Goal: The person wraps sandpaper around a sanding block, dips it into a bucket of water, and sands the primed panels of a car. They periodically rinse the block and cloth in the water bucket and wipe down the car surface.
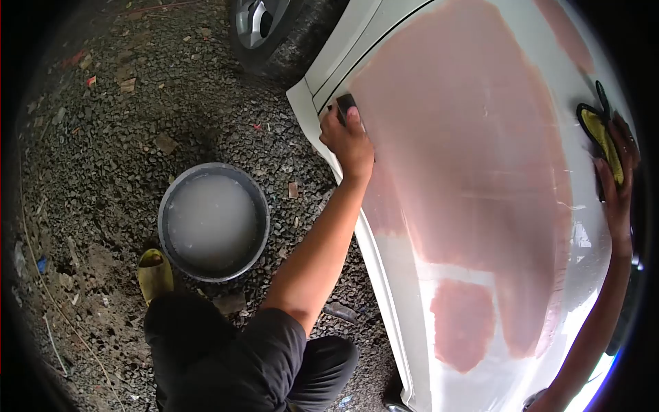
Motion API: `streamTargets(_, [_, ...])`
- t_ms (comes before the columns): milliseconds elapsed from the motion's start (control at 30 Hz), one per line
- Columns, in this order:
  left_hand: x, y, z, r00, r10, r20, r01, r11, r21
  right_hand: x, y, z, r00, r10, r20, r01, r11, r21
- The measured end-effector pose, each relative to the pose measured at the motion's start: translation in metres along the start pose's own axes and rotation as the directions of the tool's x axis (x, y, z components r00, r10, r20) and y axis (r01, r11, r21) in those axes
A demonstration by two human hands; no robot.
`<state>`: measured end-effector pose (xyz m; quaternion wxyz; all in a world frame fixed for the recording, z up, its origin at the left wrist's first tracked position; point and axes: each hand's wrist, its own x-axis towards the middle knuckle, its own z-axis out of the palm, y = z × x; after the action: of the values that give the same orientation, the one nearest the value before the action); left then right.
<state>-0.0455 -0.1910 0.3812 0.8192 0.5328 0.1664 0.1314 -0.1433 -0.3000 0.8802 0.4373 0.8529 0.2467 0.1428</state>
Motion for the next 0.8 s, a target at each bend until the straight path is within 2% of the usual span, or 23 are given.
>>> streamTargets(67, [-0.065, -0.013, 0.014, 0.994, -0.057, -0.097, 0.047, 0.994, -0.099, -0.002, -0.005, 0.000, 0.998, 0.060, 0.007, -0.061, 0.993, 0.102])
streamTargets(100, [-0.112, -0.017, 0.019, 0.993, 0.001, -0.121, -0.007, 0.999, -0.048, 0.001, -0.007, 0.001, 0.997, 0.079, 0.009, -0.080, 0.985, 0.155])
streamTargets(133, [-0.149, -0.036, 0.012, 0.994, 0.109, -0.010, -0.108, 0.991, 0.074, 0.004, -0.008, -0.001, 0.997, 0.074, 0.008, -0.074, 0.991, 0.113])
streamTargets(200, [-0.148, -0.031, 0.012, 0.997, 0.067, -0.026, -0.067, 0.998, -0.013, 0.004, -0.011, -0.004, 0.998, 0.066, 0.014, -0.067, 0.997, 0.029])
streamTargets(267, [-0.085, -0.012, 0.015, 0.999, 0.002, -0.035, -0.004, 0.999, -0.055, 0.005, -0.010, -0.004, 0.999, 0.052, 0.007, -0.052, 0.998, 0.021])
streamTargets(300, [-0.041, -0.007, 0.020, 0.992, 0.058, -0.113, -0.056, 0.998, 0.020, 0.004, -0.009, -0.005, 0.999, 0.050, 0.007, -0.051, 0.999, 0.016])
streamTargets(400, [0.011, 0.004, 0.010, 0.999, 0.045, 0.001, -0.045, 0.998, 0.039, 0.008, -0.015, -0.008, 0.997, 0.073, 0.016, -0.074, 0.997, 0.012])
streamTargets(433, [-0.023, 0.006, 0.006, 0.997, 0.078, -0.005, -0.078, 0.997, 0.004, 0.004, -0.014, -0.009, 0.997, 0.076, 0.012, -0.076, 0.997, -0.008])
streamTargets(467, [-0.064, 0.003, 0.007, 1.000, 0.003, 0.019, -0.003, 1.000, 0.000, 0.005, -0.012, -0.009, 0.998, 0.070, 0.002, -0.070, 0.997, -0.029])
streamTargets(500, [-0.113, -0.030, 0.016, 0.993, 0.118, -0.019, -0.117, 0.991, 0.060, 0.006, -0.012, -0.008, 0.998, 0.058, 0.002, -0.058, 0.997, -0.045])
streamTargets(533, [-0.147, -0.042, 0.009, 0.987, 0.159, 0.026, -0.156, 0.983, -0.091, 0.007, -0.016, -0.008, 0.997, 0.075, 0.002, -0.075, 0.997, -0.026])
streamTargets(600, [-0.155, -0.038, 0.006, 0.991, 0.132, 0.027, -0.133, 0.991, 0.033, 0.010, -0.024, -0.011, 0.995, 0.102, 0.008, -0.102, 0.995, 0.005])
streamTargets(733, [-0.009, -0.007, 0.010, 0.987, 0.156, 0.030, -0.156, 0.988, 0.008, 0.009, -0.022, -0.010, 0.999, 0.039, -0.031, -0.041, 0.997, -0.060])
streamTargets(800, [0.022, -0.005, 0.012, 0.995, 0.101, 0.013, -0.100, 0.993, -0.059, 0.008, -0.018, -0.009, 0.999, 0.023, -0.043, -0.028, 0.994, -0.109])
